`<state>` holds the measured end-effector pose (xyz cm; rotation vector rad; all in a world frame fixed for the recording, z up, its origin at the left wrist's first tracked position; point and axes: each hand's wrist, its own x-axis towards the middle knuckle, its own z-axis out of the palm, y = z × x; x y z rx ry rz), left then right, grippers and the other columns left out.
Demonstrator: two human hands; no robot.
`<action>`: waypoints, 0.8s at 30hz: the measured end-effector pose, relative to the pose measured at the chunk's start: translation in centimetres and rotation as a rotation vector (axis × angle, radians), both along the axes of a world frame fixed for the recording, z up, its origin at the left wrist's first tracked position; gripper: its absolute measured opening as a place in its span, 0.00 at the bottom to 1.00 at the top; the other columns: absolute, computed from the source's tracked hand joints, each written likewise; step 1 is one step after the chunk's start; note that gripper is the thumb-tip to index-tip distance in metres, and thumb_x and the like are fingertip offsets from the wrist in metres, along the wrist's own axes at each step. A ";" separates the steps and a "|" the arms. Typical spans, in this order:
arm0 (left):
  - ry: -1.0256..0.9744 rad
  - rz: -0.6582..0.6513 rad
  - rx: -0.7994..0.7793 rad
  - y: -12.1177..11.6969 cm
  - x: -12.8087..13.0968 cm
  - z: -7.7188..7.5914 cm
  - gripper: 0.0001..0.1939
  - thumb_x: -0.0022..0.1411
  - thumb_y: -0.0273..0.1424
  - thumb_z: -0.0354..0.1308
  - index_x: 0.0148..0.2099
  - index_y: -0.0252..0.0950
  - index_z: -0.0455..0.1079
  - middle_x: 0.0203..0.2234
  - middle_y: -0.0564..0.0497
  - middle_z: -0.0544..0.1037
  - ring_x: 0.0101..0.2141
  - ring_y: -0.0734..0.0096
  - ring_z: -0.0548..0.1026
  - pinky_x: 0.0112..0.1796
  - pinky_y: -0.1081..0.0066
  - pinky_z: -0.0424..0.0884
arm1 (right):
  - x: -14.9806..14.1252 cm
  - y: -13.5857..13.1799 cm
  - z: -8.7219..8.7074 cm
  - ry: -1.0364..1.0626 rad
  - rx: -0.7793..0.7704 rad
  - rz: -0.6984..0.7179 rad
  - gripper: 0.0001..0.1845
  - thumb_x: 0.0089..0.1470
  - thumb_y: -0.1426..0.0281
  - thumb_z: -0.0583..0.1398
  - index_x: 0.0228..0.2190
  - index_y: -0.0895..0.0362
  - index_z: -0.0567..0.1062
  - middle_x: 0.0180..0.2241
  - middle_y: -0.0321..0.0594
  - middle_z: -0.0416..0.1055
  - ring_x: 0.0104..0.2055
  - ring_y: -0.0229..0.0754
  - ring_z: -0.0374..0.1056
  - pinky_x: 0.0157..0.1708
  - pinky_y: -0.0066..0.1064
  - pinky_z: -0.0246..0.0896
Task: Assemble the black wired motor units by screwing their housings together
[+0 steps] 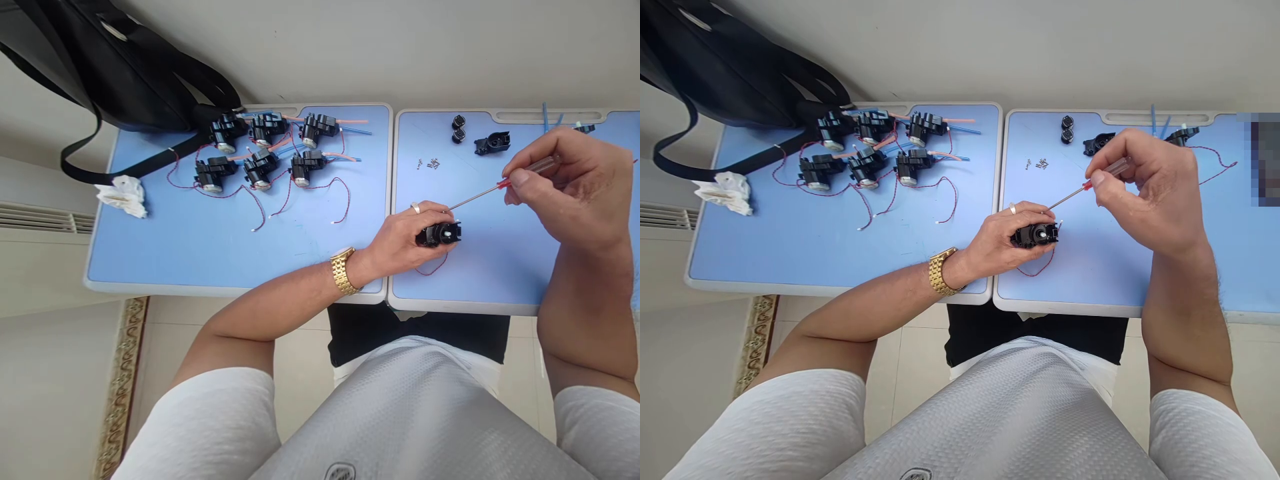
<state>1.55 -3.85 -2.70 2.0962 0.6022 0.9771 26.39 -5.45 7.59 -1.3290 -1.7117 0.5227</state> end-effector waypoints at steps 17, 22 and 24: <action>0.086 0.002 -0.122 0.2 -0.3 0.3 0.18 0.70 0.42 0.72 0.57 0.39 0.82 0.64 0.38 0.82 0.62 0.55 0.82 0.59 0.60 0.81 | 0.5 -0.6 0.5 -0.136 0.075 0.110 0.10 0.60 0.71 0.69 0.38 0.41 0.83 0.33 0.31 0.82 0.31 0.44 0.75 0.32 0.42 0.68; 0.134 0.030 -0.297 0.2 -0.4 1.3 0.15 0.69 0.41 0.71 0.52 0.38 0.83 0.43 0.48 0.88 0.43 0.65 0.85 0.48 0.68 0.80 | -0.4 -1.1 0.1 0.018 0.156 0.054 0.11 0.59 0.70 0.71 0.40 0.39 0.86 0.32 0.31 0.82 0.32 0.47 0.77 0.31 0.45 0.67; 0.145 0.049 -0.384 0.2 -0.4 1.7 0.15 0.68 0.42 0.71 0.51 0.37 0.83 0.38 0.52 0.87 0.37 0.70 0.82 0.42 0.71 0.77 | -0.7 -1.3 0.0 0.052 0.159 0.060 0.11 0.58 0.69 0.71 0.40 0.37 0.86 0.33 0.31 0.81 0.32 0.48 0.78 0.30 0.47 0.67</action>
